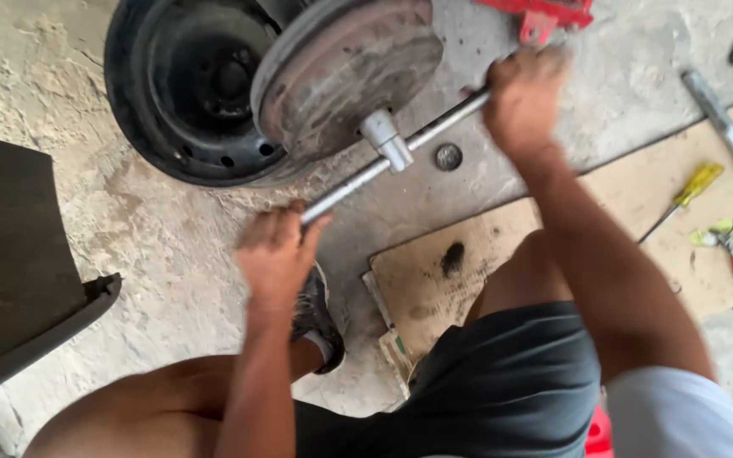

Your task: Removing a brake drum and using a socket wrench to service a vehicle's wheel assembly.

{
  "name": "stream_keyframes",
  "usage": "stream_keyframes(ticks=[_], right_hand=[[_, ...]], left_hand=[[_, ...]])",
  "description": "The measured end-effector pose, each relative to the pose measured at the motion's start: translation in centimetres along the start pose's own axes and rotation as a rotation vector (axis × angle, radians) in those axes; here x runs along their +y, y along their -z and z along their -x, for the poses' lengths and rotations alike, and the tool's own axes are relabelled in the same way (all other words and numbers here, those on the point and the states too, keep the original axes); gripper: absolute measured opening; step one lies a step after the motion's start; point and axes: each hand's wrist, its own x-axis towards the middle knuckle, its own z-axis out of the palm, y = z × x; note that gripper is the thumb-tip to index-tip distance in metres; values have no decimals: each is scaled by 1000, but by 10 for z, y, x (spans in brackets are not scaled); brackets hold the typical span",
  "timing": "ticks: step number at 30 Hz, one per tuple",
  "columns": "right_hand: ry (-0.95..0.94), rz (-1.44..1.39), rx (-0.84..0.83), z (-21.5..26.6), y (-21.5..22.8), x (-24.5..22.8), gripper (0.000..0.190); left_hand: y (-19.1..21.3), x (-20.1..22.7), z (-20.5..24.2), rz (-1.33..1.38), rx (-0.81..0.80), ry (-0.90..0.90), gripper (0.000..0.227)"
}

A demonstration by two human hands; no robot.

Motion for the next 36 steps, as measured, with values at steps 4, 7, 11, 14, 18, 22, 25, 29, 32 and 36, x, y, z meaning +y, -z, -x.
stream_keyframes(ticks=[4, 7, 11, 14, 18, 22, 25, 29, 32, 36], right_hand=[[-692, -788, -498, 63, -87, -107, 39], [-851, -1061, -153, 84, -92, -181, 15], [-893, -1008, -269, 104, -80, -165, 20], [-851, -1005, -368, 77, -86, -170, 32], [-1003, -910, -379, 68, -63, -184, 20], [-1128, -1065, -313, 64, -62, -196, 27], [-1129, -1191, -155, 71, -73, -211, 19], [-1091, -1084, -258, 72, -81, -204, 12], [-1049, -1165, -334, 69, -69, -195, 11], [-905, -1027, -173, 66, -77, -174, 14]], left_hand=[[38, 17, -88, 60, 291, -368, 59], [25, 75, -135, 581, 284, -192, 31], [23, 113, -126, 609, 316, 116, 29], [30, 112, -147, 984, 435, 201, 29], [34, 118, -159, 1244, 479, 268, 18], [28, 124, -168, 1185, 457, 223, 25], [22, 126, -173, 1052, 500, 171, 19], [28, 115, -168, 1140, 374, 169, 13], [34, 116, -158, 1190, 228, 186, 17], [37, 105, -118, 1280, 359, 314, 17]])
